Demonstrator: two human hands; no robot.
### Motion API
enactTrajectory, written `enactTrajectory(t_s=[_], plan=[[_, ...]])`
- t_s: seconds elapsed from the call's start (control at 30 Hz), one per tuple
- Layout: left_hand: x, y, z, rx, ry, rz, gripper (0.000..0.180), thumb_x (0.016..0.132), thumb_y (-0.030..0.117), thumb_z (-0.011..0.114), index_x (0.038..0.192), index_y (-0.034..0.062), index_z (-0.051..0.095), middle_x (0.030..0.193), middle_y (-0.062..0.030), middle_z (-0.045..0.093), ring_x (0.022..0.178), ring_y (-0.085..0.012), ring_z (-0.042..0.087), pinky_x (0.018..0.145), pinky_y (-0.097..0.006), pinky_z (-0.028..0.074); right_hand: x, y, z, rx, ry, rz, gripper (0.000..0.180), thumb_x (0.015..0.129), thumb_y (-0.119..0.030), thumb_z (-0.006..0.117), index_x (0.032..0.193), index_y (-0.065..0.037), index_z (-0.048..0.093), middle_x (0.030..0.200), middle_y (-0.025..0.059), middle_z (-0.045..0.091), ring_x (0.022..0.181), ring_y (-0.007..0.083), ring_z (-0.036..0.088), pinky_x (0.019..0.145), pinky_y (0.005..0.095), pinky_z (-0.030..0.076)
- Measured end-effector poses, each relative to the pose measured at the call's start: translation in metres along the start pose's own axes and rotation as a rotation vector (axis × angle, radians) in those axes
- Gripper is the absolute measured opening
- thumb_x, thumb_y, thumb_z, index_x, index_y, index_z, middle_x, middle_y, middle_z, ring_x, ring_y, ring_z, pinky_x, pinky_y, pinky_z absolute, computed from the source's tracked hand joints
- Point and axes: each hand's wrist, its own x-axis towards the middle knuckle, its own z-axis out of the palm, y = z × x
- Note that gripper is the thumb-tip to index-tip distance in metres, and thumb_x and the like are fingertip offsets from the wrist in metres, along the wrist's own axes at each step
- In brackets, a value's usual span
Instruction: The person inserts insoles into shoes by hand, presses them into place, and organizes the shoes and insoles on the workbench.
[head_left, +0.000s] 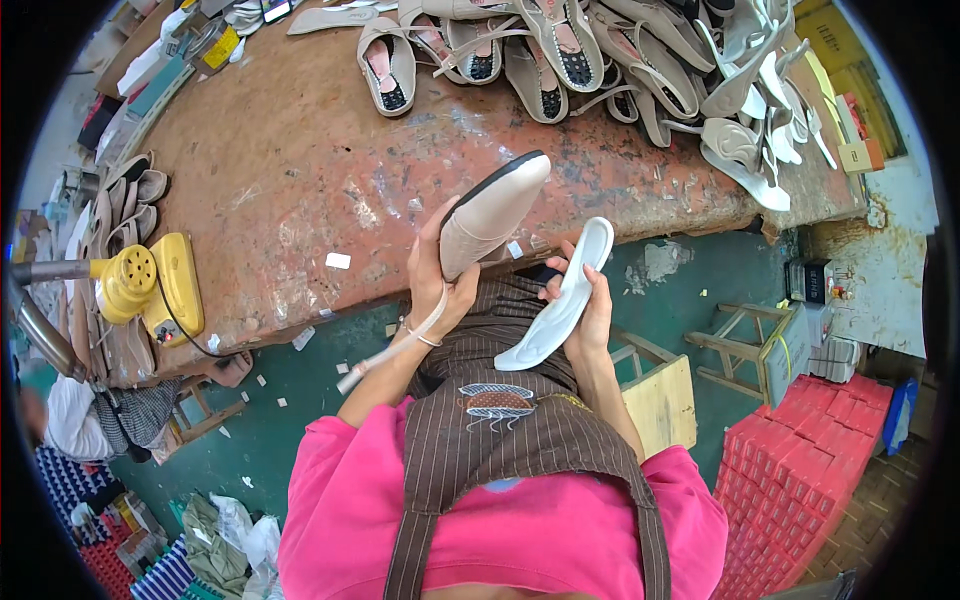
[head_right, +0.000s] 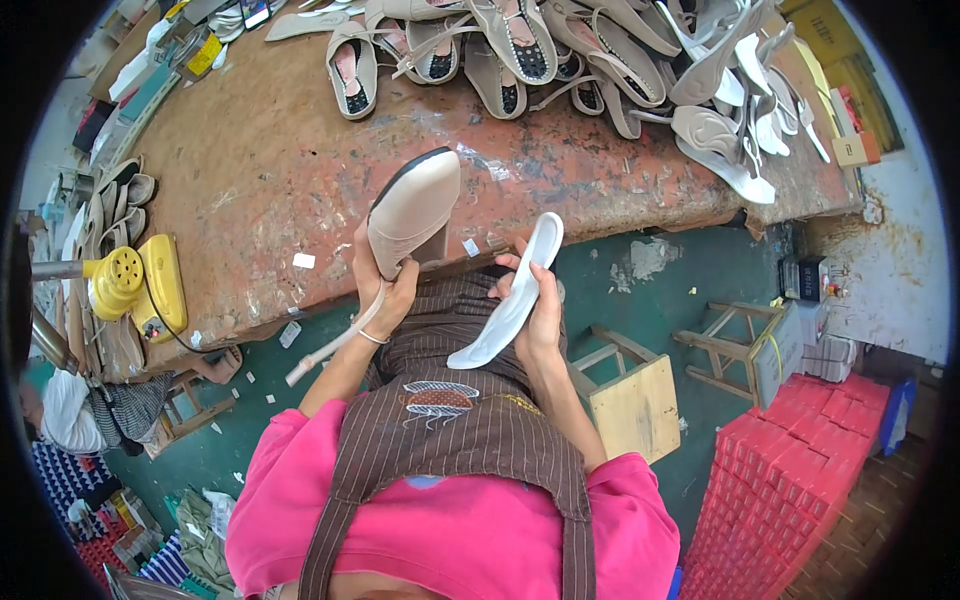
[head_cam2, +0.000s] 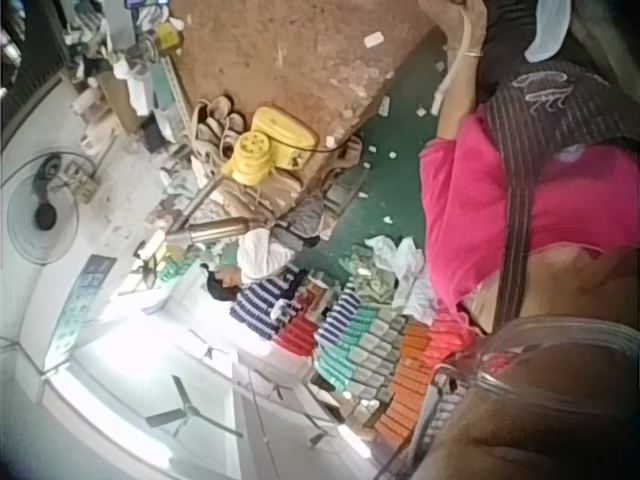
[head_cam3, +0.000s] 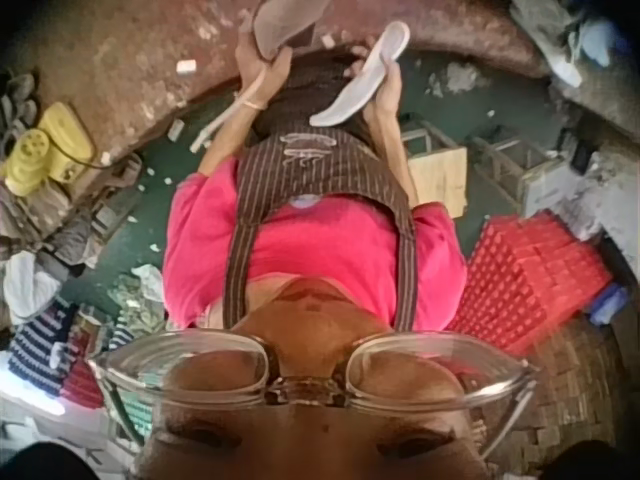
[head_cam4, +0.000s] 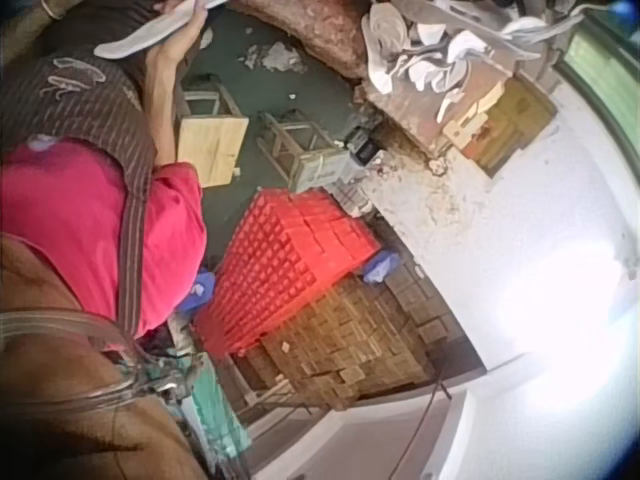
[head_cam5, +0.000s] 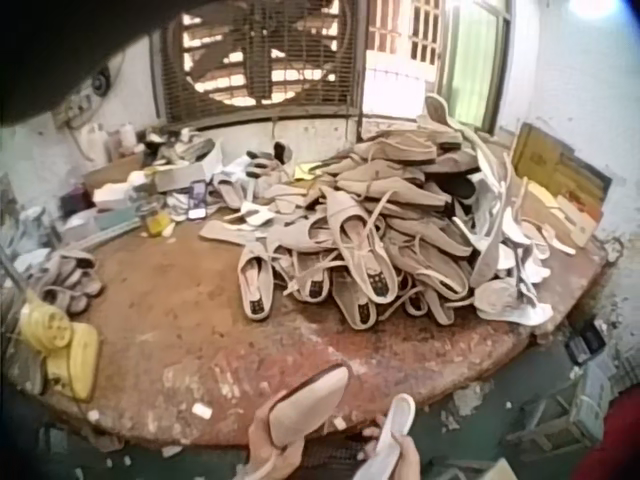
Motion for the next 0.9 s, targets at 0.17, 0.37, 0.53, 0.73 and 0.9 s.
enactTrajectory(t_s=[0.17, 0.37, 0.53, 0.73, 0.9], plan=[[0.007, 0.017, -0.001, 0.378, 0.058, 0.222, 0.065, 0.072, -0.007, 0.063, 0.133, 0.005, 0.047, 0.114, -0.0153, 0.061, 0.103, -0.0344, 0.058, 0.085, -0.04, 0.04, 0.01, -0.021, 0.019, 0.087, -0.231, 0.011, 0.07, 0.089, -0.036, 0.05, 0.144, 0.003, 0.031, 0.12, 0.0185, 0.059, 0.075, 0.0196, 0.055, 0.076, 0.0357, 0.048], [-0.001, 0.008, 0.004, 0.506, -0.028, 0.284, 0.072, 0.066, -0.008, 0.064, 0.135, 0.0081, 0.047, 0.117, -0.0125, 0.06, 0.107, -0.0274, 0.058, 0.084, -0.037, 0.038, 0.018, -0.041, 0.041, 0.093, -0.362, -0.064, 0.062, 0.092, -0.035, 0.048, 0.139, 0.005, 0.038, 0.13, 0.0207, 0.054, 0.09, 0.0225, 0.061, 0.083, 0.036, 0.049], [0.0, 0.011, 0.009, 0.596, -0.067, 0.243, 0.079, 0.061, -0.008, 0.064, 0.136, 0.0113, 0.045, 0.121, -0.0111, 0.057, 0.106, -0.0269, 0.058, 0.085, -0.039, 0.036, 0.024, -0.044, 0.046, 0.005, -0.33, -0.025, 0.045, 0.092, -0.032, 0.05, 0.12, 0.003, 0.053, 0.101, 0.0119, 0.063, 0.091, 0.0217, 0.061, 0.084, 0.0351, 0.049], [0.0, 0.006, 0.008, 0.676, -0.073, 0.22, 0.084, 0.057, -0.008, 0.064, 0.137, 0.0144, 0.046, 0.125, -0.0102, 0.054, 0.105, -0.0259, 0.058, 0.088, -0.041, 0.034, 0.039, -0.036, 0.04, 0.022, -0.254, 0.051, 0.04, 0.092, -0.032, 0.052, 0.117, -0.001, 0.054, 0.094, 0.0089, 0.062, 0.086, 0.0173, 0.06, 0.078, 0.0321, 0.049], [0.001, 0.006, 0.008, 0.717, -0.072, 0.186, 0.086, 0.057, -0.008, 0.065, 0.137, 0.0168, 0.046, 0.127, -0.0094, 0.052, 0.105, -0.0257, 0.058, 0.089, -0.043, 0.034, 0.048, -0.035, 0.038, -0.009, -0.257, 0.086, 0.038, 0.092, -0.032, 0.051, 0.115, -0.002, 0.054, 0.09, 0.0085, 0.061, 0.078, 0.0167, 0.06, 0.069, 0.0306, 0.049]])
